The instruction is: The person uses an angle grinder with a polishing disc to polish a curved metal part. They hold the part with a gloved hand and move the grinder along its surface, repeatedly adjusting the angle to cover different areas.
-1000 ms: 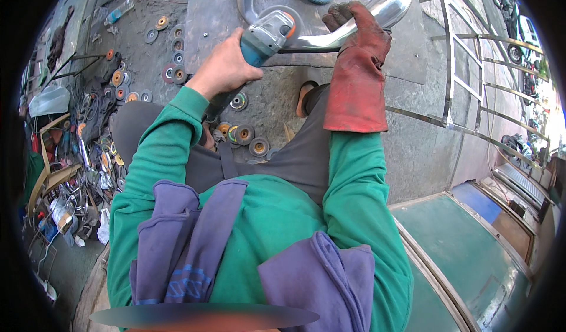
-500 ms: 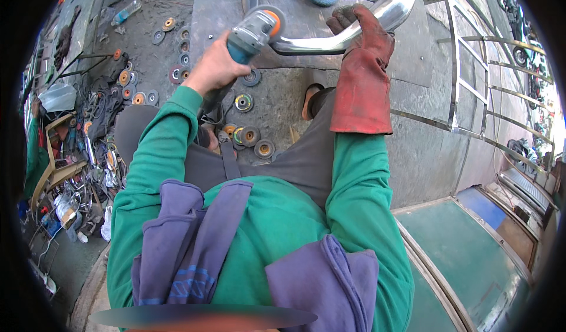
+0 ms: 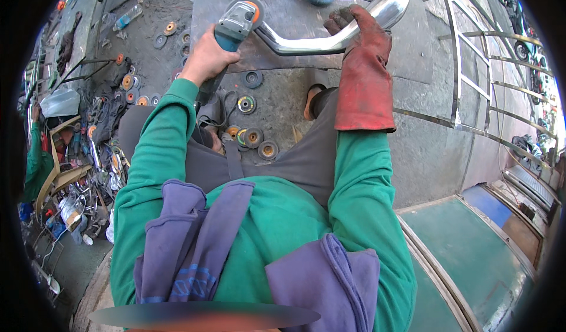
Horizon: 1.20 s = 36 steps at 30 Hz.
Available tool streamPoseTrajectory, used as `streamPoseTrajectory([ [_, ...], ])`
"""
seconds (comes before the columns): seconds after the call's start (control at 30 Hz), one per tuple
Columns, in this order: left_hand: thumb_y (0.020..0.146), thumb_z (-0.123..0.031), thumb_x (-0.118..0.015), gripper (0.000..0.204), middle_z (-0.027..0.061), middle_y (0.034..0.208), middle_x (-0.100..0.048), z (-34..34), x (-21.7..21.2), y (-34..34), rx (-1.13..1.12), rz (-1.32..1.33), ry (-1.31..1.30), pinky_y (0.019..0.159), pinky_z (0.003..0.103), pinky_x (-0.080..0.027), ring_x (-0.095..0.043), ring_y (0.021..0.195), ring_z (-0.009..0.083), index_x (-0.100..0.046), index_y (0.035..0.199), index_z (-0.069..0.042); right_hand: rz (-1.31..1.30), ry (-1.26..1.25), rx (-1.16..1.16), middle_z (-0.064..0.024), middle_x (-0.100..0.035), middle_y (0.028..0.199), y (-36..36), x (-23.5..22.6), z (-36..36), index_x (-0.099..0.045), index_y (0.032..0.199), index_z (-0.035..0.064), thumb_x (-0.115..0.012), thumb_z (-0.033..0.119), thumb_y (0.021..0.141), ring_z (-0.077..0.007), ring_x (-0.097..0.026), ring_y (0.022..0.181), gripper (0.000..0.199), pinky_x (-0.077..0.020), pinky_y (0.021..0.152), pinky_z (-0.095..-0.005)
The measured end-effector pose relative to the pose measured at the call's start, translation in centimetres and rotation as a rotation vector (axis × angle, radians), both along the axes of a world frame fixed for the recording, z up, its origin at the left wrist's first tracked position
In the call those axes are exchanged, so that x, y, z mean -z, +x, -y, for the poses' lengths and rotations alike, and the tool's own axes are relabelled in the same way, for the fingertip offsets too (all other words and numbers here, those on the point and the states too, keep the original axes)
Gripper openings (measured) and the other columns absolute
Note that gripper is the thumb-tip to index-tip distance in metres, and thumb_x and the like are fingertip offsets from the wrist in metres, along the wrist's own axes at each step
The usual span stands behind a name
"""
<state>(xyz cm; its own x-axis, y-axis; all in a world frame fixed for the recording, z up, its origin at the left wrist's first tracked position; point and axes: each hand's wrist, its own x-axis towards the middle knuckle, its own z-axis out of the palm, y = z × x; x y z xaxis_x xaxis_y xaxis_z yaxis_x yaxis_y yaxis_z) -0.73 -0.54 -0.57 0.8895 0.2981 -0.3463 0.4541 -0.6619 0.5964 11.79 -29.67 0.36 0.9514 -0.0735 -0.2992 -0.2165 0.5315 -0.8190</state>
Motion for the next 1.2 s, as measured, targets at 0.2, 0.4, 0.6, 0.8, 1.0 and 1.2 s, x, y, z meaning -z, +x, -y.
streamPoseTrajectory([
  [0.2, 0.072, -0.028, -0.092, 0.091, 0.0341, 0.124, -0.071, 0.1, -0.6, -0.5, 0.109, 0.014, -0.006, 0.104, 0.048, -0.056, -0.071, 0.119, 0.046, -0.049, 0.146, 0.003, 0.046, -0.106, 0.012, -0.0283, -0.073, 0.102, -0.1, -1.9, -1.7, -0.064, 0.116, -0.015, -0.077, 0.003, 0.087, -0.0437, -0.077, 0.089, 0.037, -0.0705, 0.079, -0.0526],
  [0.4, 0.073, -0.029, -0.092, 0.083, 0.0302, 0.12, -0.074, -0.3, -0.8, -0.3, 0.027, -0.017, 0.006, 0.101, 0.049, -0.057, -0.072, 0.116, 0.0454, -0.053, 0.14, 0.002, 0.146, -0.173, -0.032, -0.0264, -0.074, 0.101, -1.0, -2.6, -1.9, -0.068, 0.108, -0.0134, -0.078, 0.003, 0.086, -0.0391, -0.078, 0.088, 0.03, -0.0714, 0.079, -0.0503],
  [0.6, 0.074, -0.029, -0.092, 0.093, 0.032, 0.118, -0.074, -0.4, -0.4, -1.0, 0.104, 0.03, 0.046, 0.101, 0.049, -0.057, -0.072, 0.116, 0.0467, -0.047, 0.149, 0.002, 0.144, -0.253, -0.005, -0.026, -0.074, 0.099, -0.4, -3.4, -2.6, -0.069, 0.107, -0.0131, -0.078, 0.001, 0.085, -0.0376, -0.078, 0.085, 0.028, -0.0719, 0.075, -0.0474],
  [0.8, 0.072, -0.03, -0.094, 0.094, 0.0332, 0.122, -0.072, -0.8, -1.2, -0.5, 0.05, -0.013, 0.014, 0.104, 0.05, -0.056, -0.07, 0.119, 0.0477, -0.047, 0.148, 0.001, 0.275, -0.296, -0.049, -0.0211, -0.076, 0.094, -2.1, -4.9, -3.7, -0.072, 0.105, -0.0091, -0.083, 0.006, 0.082, -0.0321, -0.078, 0.083, 0.029, -0.0693, 0.075, -0.0415],
  [1.0, 0.072, -0.029, -0.094, 0.086, 0.0342, 0.119, -0.073, -1.2, -1.3, -0.9, 0.138, 0.018, 0.032, 0.101, 0.051, -0.057, -0.07, 0.117, 0.049, -0.051, 0.14, 0.001, 0.274, -0.575, 0.028, -0.0128, -0.074, 0.084, -3.8, -8.1, -5.4, -0.068, 0.111, -0.0032, -0.084, 0.017, 0.075, -0.0233, -0.072, 0.068, 0.044, -0.0598, 0.063, -0.036],
  [1.2, 0.073, -0.031, -0.093, 0.085, 0.0313, 0.115, -0.075, -1.4, -0.9, -0.9, 0.094, 0.061, 0.148, 0.096, 0.053, -0.058, -0.072, 0.112, 0.0487, -0.05, 0.14, 0.0, 0.291, -0.697, -0.002, -0.0119, -0.075, 0.085, -5.1, -8.8, -6.1, -0.071, 0.11, -0.0031, -0.087, 0.019, 0.076, -0.0226, -0.074, 0.072, 0.044, -0.0611, 0.067, -0.0361],
])
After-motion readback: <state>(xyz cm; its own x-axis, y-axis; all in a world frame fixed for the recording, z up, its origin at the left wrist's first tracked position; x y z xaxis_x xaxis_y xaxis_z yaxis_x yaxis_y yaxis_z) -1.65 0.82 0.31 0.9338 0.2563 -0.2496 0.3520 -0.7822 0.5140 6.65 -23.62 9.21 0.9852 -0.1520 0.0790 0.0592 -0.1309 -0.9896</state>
